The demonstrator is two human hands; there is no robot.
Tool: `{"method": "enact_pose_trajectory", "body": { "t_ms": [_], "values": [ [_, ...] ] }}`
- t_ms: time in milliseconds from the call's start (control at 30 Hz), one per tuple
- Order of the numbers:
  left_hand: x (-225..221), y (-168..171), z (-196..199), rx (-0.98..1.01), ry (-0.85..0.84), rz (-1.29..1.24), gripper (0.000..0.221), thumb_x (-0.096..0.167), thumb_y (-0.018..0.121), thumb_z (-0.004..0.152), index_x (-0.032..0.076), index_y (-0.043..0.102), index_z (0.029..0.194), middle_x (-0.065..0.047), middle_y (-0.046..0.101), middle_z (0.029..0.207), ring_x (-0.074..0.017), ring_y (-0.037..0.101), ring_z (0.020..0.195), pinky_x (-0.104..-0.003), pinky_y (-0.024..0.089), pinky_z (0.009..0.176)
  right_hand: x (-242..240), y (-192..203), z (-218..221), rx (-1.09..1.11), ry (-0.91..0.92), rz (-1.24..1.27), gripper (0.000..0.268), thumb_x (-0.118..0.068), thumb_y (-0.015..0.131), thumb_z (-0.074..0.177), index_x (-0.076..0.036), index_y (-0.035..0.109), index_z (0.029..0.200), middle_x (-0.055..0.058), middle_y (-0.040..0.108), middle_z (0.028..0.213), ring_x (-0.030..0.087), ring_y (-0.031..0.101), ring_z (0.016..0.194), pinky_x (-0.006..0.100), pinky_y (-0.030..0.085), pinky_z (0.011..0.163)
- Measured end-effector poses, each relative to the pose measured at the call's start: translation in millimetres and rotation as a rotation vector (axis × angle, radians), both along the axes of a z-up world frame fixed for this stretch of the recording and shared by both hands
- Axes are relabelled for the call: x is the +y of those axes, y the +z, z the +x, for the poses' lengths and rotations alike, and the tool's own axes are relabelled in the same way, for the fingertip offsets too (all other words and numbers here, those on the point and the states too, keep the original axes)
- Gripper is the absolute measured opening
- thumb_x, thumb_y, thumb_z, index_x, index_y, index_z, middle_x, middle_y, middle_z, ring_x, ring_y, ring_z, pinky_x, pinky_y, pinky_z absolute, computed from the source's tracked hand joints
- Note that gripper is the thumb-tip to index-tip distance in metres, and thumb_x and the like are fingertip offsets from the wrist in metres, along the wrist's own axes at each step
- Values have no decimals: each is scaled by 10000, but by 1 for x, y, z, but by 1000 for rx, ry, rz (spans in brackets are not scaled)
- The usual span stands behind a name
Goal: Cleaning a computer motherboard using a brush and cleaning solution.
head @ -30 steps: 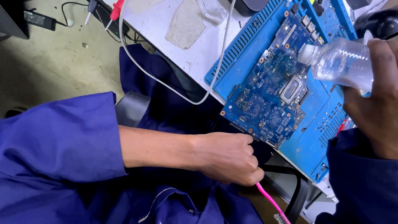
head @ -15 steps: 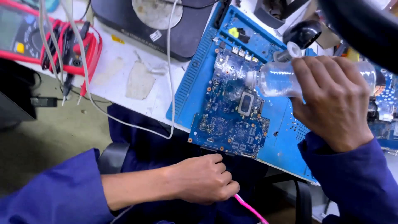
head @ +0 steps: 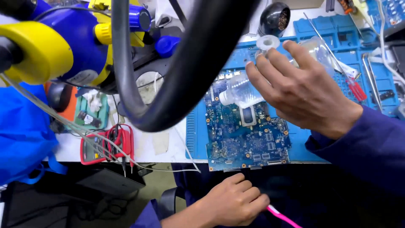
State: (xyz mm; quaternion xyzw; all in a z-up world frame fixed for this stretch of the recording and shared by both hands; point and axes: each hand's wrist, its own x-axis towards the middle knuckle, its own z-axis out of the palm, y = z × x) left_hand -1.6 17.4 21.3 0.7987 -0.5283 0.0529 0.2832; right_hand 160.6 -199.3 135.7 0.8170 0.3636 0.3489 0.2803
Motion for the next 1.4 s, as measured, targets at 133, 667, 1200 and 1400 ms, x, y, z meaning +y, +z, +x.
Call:
{"method": "enact_pose_trajectory", "body": {
  "t_ms": [133,667,1200,1400],
  "values": [
    [-7,1,-3,4,13,24,264,96,581,1128,41,591,870,-69,483,648,-248,461,555,-362,336,613,-5,-10,-2,12,-11,30,251,-265,567,1058,-181,620,1288,13,665,1271,182,650,1165,391,468,1103],
    [45,43,113,-127,791,-216,252,196,596,1053,43,586,852,-35,427,771,-166,391,663,-308,276,583,-33,-13,-9,-37,-89,42,252,-327,632,1111,-244,629,1350,-55,636,1278,161,609,1283,497,269,1310],
    [45,6,113,173,860,-354,341,300,400,1124,83,520,890,-54,565,845,-184,557,711,-325,451,620,-35,-19,-8,-3,-20,95,156,-305,645,1110,-244,669,1252,-59,662,1234,147,641,1215,416,403,1212],
    [47,3,113,207,877,-363,341,307,398,1124,74,549,926,-56,582,851,-180,563,710,-322,471,626,-35,-21,-9,-19,-12,110,82,-283,655,1134,-233,671,1197,-51,657,1192,154,639,1183,400,420,1204]
  ]
}}
